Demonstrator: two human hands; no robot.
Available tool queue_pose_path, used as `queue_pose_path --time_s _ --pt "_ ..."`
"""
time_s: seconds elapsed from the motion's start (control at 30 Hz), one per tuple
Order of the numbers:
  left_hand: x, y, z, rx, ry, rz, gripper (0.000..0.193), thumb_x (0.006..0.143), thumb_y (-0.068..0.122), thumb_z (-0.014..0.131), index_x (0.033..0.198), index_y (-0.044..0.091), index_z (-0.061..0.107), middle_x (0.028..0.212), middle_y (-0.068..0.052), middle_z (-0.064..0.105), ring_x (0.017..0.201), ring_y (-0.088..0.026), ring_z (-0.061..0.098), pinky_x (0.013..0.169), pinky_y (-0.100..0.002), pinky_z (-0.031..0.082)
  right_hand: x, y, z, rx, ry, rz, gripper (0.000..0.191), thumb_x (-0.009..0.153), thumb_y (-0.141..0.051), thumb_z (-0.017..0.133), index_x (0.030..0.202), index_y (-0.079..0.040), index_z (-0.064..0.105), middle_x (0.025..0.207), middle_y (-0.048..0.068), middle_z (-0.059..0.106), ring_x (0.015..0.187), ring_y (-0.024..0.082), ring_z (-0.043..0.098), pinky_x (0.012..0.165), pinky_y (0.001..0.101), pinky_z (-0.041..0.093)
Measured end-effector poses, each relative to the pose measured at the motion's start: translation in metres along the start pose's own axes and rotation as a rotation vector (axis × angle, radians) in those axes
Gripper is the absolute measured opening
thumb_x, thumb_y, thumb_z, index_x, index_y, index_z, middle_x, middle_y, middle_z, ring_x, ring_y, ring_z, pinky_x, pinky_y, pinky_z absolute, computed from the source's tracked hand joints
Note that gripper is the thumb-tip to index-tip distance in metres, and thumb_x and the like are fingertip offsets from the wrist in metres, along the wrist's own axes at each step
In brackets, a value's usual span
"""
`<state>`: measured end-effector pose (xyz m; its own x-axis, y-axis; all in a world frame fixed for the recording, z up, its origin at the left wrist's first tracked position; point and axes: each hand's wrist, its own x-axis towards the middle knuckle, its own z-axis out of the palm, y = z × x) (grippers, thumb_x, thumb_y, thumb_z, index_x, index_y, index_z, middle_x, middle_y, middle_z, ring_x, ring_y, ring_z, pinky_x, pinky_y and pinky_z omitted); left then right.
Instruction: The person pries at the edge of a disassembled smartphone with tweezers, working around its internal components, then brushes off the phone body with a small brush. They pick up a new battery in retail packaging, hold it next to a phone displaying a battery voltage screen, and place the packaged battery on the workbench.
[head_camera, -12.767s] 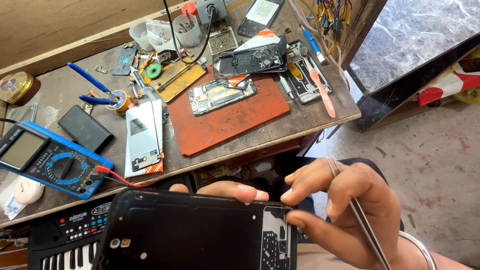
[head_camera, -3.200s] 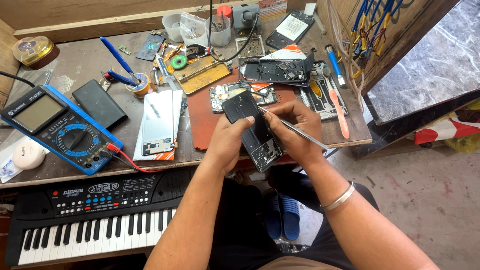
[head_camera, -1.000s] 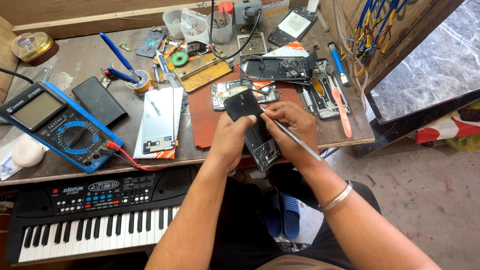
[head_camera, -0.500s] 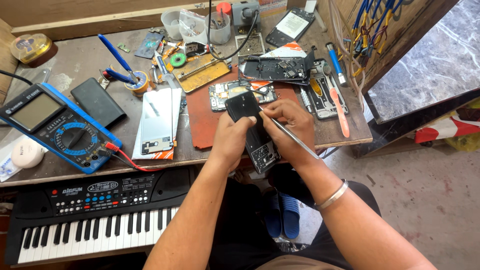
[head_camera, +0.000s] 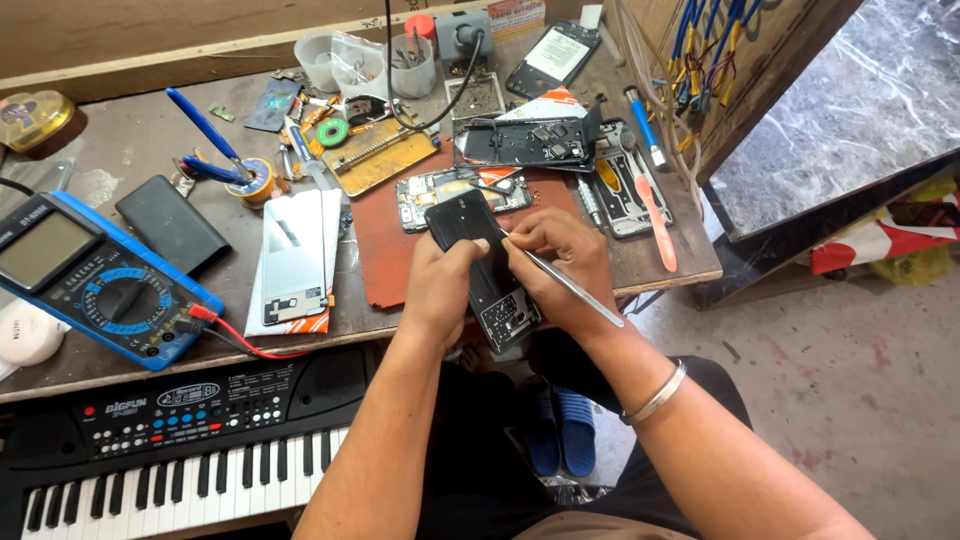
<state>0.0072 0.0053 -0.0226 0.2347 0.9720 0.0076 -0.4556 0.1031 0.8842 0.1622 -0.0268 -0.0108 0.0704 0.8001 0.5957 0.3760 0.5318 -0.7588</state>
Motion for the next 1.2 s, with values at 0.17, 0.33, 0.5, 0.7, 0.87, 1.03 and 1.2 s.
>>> queue_pose_path --time_s 0.17,0.33,0.5,0.7,0.87,1.03,1.2 --pt "0.0009 -0.0027 0.0003 0.021 -0.018 0.010 0.035 0.087 0.002 0.057 0.120 -0.007 0.065 0.105 -0.008 0.069 0.095 -0.015 0.066 0.085 -0.029 0.053 -0.0002 -0.0002 0.0012 -0.038 0.051 -0.001 0.009 0.087 -0.001 0.077 0.088 0.001 0.069 0.097 0.009 0.072 0.083 0.014 0.072 0.067 0.0263 0.059" --pt "0.0013 -0.0046 0.0002 0.001 0.020 0.004 0.033 0.086 0.002 0.057 0.117 -0.004 0.065 0.101 -0.008 0.070 0.091 -0.016 0.067 0.083 -0.029 0.054 -0.0007 -0.0015 0.0006 -0.021 0.031 0.034 0.011 0.086 -0.001 0.077 0.083 0.000 0.067 0.094 0.008 0.072 0.077 0.013 0.071 0.067 0.0261 0.058" --pt "-0.0011 -0.0026 0.0029 0.065 -0.028 0.010 0.026 0.088 0.002 0.058 0.112 -0.007 0.066 0.099 -0.007 0.068 0.089 -0.015 0.064 0.080 -0.029 0.052 0.0010 -0.0013 0.0003 -0.044 0.050 0.003 0.010 0.088 -0.002 0.077 0.086 0.001 0.068 0.096 0.008 0.072 0.081 0.013 0.071 0.064 0.0249 0.056" --pt "-0.0035 0.0038 0.0057 0.054 0.006 -0.035 0.020 0.085 0.002 0.058 0.103 -0.001 0.067 0.094 -0.004 0.069 0.085 -0.013 0.064 0.077 -0.028 0.052 0.0007 -0.0018 -0.0014 -0.014 0.007 0.003 0.013 0.085 -0.002 0.077 0.082 0.000 0.065 0.093 0.007 0.070 0.080 0.012 0.071 0.067 0.0242 0.059" --pt "-0.0024 0.0008 0.0036 0.072 -0.015 -0.034 0.015 0.086 0.002 0.058 0.097 0.000 0.067 0.091 -0.004 0.066 0.081 -0.012 0.062 0.073 -0.027 0.051 0.0026 0.0004 -0.0009 -0.018 0.045 0.004 0.010 0.087 -0.001 0.077 0.086 0.001 0.067 0.093 0.007 0.071 0.081 0.012 0.069 0.067 0.0242 0.055" --pt "0.0014 -0.0045 -0.0011 0.060 -0.052 -0.001 0.010 0.088 0.002 0.058 0.094 -0.001 0.065 0.089 -0.004 0.064 0.079 -0.013 0.059 0.069 -0.029 0.049 0.0007 0.0022 -0.0030 -0.001 0.004 0.046 0.015 0.084 -0.001 0.078 0.080 0.001 0.064 0.088 0.007 0.069 0.075 0.011 0.066 0.065 0.0237 0.052" --pt "0.0027 -0.0048 0.0011 0.104 -0.036 -0.009 0.015 0.087 0.002 0.058 0.098 -0.002 0.067 0.090 -0.003 0.065 0.080 -0.012 0.060 0.071 -0.027 0.049 0.0003 0.0033 -0.0020 -0.001 0.030 0.062 0.012 0.084 -0.003 0.080 0.082 0.001 0.068 0.089 0.006 0.070 0.075 0.010 0.065 0.064 0.0236 0.051"
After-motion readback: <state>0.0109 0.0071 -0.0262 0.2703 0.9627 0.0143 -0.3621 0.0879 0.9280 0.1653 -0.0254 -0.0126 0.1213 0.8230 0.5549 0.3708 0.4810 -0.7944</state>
